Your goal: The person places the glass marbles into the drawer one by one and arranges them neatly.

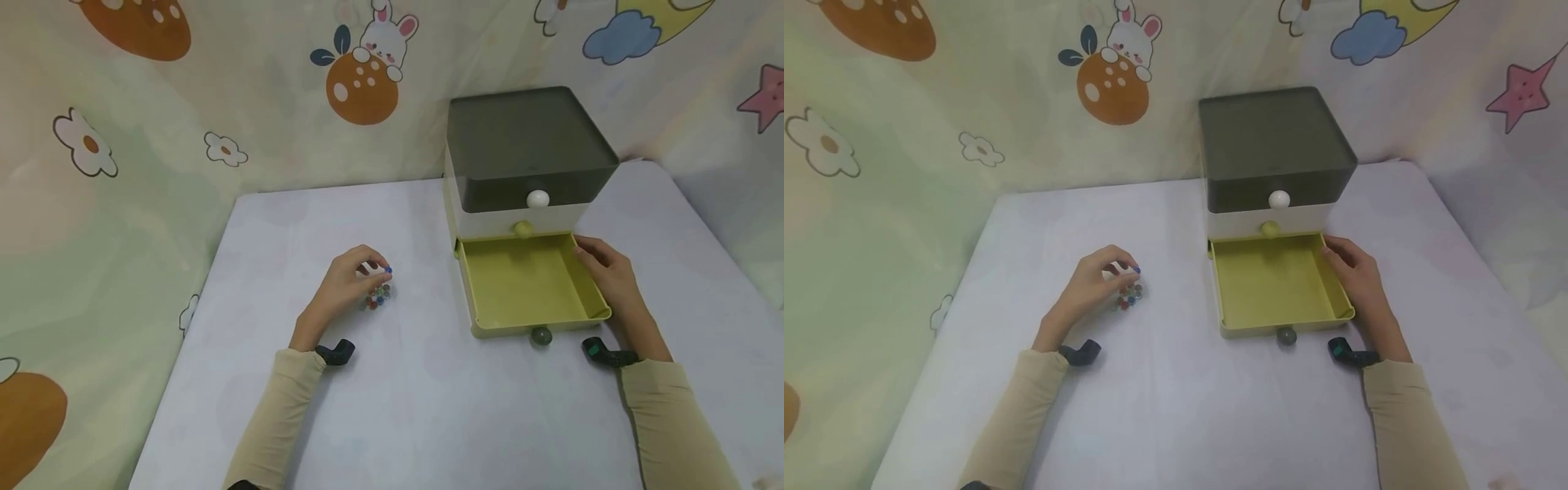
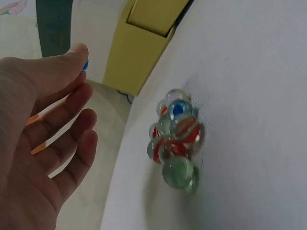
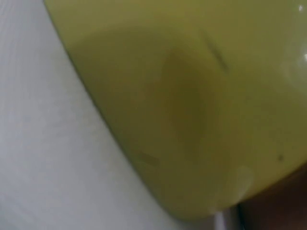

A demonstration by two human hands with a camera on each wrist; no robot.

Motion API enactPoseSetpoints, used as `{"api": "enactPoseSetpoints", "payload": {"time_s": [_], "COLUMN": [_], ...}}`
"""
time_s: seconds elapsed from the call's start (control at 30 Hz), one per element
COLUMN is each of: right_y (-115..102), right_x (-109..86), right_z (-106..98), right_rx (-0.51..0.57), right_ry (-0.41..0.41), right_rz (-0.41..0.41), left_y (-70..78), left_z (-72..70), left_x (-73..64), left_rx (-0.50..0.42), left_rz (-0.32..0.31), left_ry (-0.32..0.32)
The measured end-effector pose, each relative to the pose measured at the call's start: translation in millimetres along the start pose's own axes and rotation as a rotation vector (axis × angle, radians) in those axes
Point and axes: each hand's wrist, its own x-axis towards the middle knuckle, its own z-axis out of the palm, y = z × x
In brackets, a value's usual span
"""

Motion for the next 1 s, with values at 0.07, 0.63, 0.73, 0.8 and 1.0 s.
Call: {"api": "enactPoseSetpoints", "payload": {"time_s": [0.07, 0.63, 0.73, 0.8, 1.0], "right_y": [0.7, -0.2, 1.6, 2.3, 3.1], "right_x": [-0.4, -0.8, -0.3, 0.1, 0.8], "right_z": [-0.1, 1.0, 1.1, 1.1, 0.4], "right_rx": [0.006, -0.026, -0.022, -0.016, 0.004], "right_ry": [0.003, -0.007, -0.013, -0.013, -0.007], "right_rz": [-0.008, -0.009, -0.012, -0.014, -0.021], "left_y": [5.7, 45.1, 49.6, 53.1, 63.2], "left_z": [4.5, 43.6, 50.2, 54.6, 70.2], "left_x": [4.4, 42.7, 46.8, 49.6, 59.1], "left_rx": [-0.006, -0.02, -0.029, -0.032, -0.029], "left_rz": [0.002, 0.165, 0.175, 0.176, 0.18], "left_ry": [-0.003, -0.029, -0.03, -0.033, -0.046]}}
